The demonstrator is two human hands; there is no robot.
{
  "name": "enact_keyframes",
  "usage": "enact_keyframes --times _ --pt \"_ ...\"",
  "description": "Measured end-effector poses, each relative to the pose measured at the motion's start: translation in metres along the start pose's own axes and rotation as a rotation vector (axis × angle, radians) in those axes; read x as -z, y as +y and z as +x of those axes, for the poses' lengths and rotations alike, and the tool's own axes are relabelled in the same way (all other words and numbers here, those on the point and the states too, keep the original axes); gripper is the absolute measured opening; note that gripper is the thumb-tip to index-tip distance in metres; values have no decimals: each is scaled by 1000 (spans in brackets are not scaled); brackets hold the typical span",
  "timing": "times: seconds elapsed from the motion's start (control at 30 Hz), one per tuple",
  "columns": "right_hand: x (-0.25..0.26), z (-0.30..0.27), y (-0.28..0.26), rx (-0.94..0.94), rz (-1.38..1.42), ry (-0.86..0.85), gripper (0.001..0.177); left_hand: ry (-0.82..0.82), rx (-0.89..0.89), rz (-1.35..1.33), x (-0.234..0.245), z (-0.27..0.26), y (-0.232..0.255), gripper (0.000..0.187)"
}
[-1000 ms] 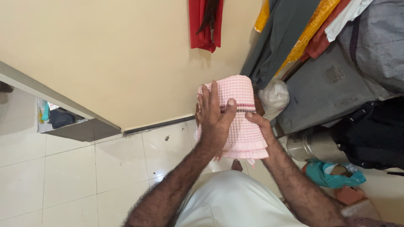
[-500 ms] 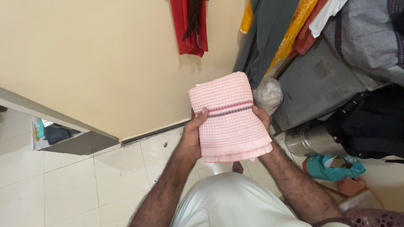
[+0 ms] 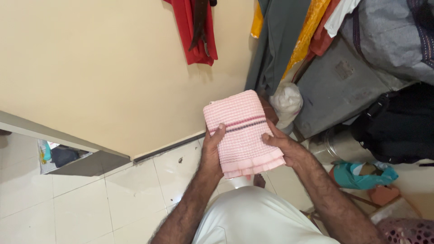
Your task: The person folds a pink towel by hand, rolling and flattening it before placing it in a pink plastic laundry basket, and then picks up and begins to fold a pair of grey shorts.
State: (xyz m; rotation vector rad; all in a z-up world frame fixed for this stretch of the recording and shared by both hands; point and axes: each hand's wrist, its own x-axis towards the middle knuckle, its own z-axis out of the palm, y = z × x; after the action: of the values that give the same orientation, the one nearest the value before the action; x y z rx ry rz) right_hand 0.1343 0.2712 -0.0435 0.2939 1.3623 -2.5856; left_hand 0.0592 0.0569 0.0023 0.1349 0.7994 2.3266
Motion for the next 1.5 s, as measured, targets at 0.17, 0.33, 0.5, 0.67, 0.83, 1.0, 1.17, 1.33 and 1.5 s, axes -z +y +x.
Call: enact_keyframes --times 0.17,0.33,0.5,0.67,0.83,1.0,1.17,1.33,1.5 --pt "-7 -8 2 68 44 100 88 -9 43 133 9 -2 -6 77" --pt "-17 -20 1 164 46 88 85 -185 278 87 29 0 -17 82" --pt "-21 -26 9 177 35 113 83 -157 216 187 26 2 -13 83" --pt "-28 -23 20 63 -121 261 74 -99 196 155 34 -2 -11 83" --pt "-42 -28 3 493 -1017 331 73 -20 144 131 48 0 -15 78" --pt "-82 -12 -1 664 -1788 302 74 -42 99 153 63 2 -34 76" --pt "-104 -5 6 674 -1816 140 74 -9 42 -4 71 4 -40 76" --pt "-90 -30 21 628 -1838 24 71 -2 52 -51 75 3 -26 63" --pt "-55 -30 24 572 -1979 254 64 -34 91 -16 64 -3 -17 63"
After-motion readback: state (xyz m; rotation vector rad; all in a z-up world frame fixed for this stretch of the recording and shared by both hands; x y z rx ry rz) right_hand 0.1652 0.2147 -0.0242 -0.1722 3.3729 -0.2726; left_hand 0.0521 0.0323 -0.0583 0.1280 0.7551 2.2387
